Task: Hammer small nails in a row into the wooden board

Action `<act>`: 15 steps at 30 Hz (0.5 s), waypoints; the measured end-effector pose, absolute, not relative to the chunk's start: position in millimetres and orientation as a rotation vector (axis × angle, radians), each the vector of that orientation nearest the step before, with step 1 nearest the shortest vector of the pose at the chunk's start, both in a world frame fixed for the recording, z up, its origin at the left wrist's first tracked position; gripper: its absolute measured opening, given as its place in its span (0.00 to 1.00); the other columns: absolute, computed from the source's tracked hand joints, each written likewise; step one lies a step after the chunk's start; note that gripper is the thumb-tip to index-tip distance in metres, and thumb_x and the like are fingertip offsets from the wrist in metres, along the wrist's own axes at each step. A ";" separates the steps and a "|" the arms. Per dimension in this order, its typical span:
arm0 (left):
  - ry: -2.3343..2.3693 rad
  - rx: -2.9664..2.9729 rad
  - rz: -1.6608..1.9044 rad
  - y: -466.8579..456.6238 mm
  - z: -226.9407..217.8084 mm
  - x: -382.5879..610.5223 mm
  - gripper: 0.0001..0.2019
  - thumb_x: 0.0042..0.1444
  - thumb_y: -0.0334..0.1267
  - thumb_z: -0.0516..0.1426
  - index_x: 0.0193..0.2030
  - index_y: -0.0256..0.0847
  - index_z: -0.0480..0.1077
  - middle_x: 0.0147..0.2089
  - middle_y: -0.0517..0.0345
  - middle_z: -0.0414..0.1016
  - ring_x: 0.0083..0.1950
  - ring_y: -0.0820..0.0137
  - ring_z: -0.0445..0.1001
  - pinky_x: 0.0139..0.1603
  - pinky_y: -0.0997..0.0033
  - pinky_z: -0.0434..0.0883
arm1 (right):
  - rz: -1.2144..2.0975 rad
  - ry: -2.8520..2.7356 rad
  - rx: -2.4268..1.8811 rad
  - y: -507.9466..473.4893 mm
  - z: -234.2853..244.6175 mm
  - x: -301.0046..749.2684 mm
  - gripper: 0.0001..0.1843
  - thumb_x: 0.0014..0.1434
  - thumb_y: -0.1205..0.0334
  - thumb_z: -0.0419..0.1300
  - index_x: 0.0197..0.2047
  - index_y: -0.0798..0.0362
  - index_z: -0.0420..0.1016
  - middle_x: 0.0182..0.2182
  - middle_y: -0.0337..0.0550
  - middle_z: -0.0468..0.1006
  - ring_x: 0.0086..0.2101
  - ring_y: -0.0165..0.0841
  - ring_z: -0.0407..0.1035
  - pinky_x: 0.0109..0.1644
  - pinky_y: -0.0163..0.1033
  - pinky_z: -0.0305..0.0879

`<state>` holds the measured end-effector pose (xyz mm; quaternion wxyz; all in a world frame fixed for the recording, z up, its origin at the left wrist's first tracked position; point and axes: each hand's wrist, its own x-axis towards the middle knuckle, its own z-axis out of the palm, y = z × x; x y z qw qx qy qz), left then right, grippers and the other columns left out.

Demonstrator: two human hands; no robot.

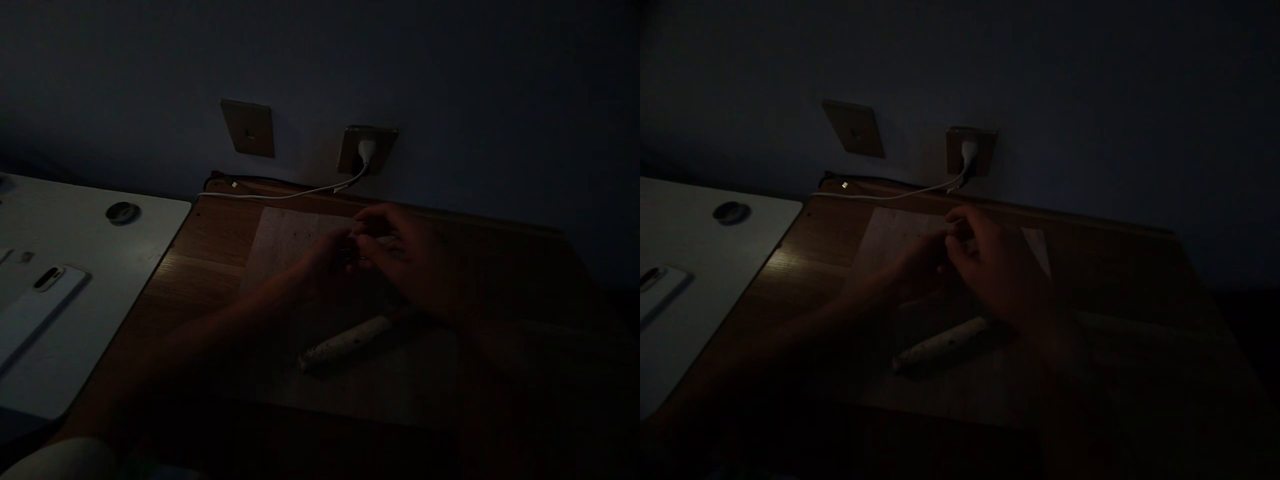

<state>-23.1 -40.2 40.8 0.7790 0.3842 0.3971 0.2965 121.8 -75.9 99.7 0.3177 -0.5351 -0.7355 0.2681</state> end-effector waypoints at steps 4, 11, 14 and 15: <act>0.803 0.443 0.705 -34.8 48.5 -31.8 0.17 0.72 0.39 0.45 0.32 0.39 0.65 0.24 0.62 0.61 0.20 0.79 0.57 0.15 0.81 0.47 | 0.623 -1.829 -1.398 -76.0 111.5 124.4 0.11 0.65 0.55 0.63 0.49 0.45 0.77 0.46 0.46 0.84 0.47 0.45 0.80 0.46 0.49 0.80; 0.777 0.806 0.614 -28.9 53.9 -41.8 0.16 0.68 0.38 0.50 0.26 0.42 0.59 0.21 0.69 0.47 0.18 0.79 0.45 0.18 0.78 0.47 | 0.598 -1.787 -1.373 -75.1 118.6 132.3 0.10 0.63 0.55 0.64 0.47 0.47 0.77 0.45 0.45 0.84 0.45 0.41 0.80 0.42 0.46 0.79; 0.854 1.251 0.564 -28.0 42.9 -45.5 0.16 0.64 0.41 0.56 0.25 0.42 0.60 0.22 0.67 0.54 0.22 0.78 0.52 0.22 0.75 0.50 | 0.604 -1.795 -1.399 -74.6 117.0 134.3 0.11 0.64 0.54 0.64 0.48 0.46 0.77 0.45 0.44 0.85 0.45 0.42 0.80 0.42 0.46 0.78; 0.872 1.436 0.524 -28.4 39.2 -46.8 0.15 0.61 0.39 0.59 0.25 0.41 0.61 0.23 0.67 0.56 0.23 0.77 0.54 0.24 0.74 0.50 | 0.606 -1.802 -1.410 -74.5 116.3 134.5 0.11 0.64 0.53 0.64 0.49 0.45 0.77 0.46 0.44 0.85 0.45 0.42 0.80 0.42 0.46 0.77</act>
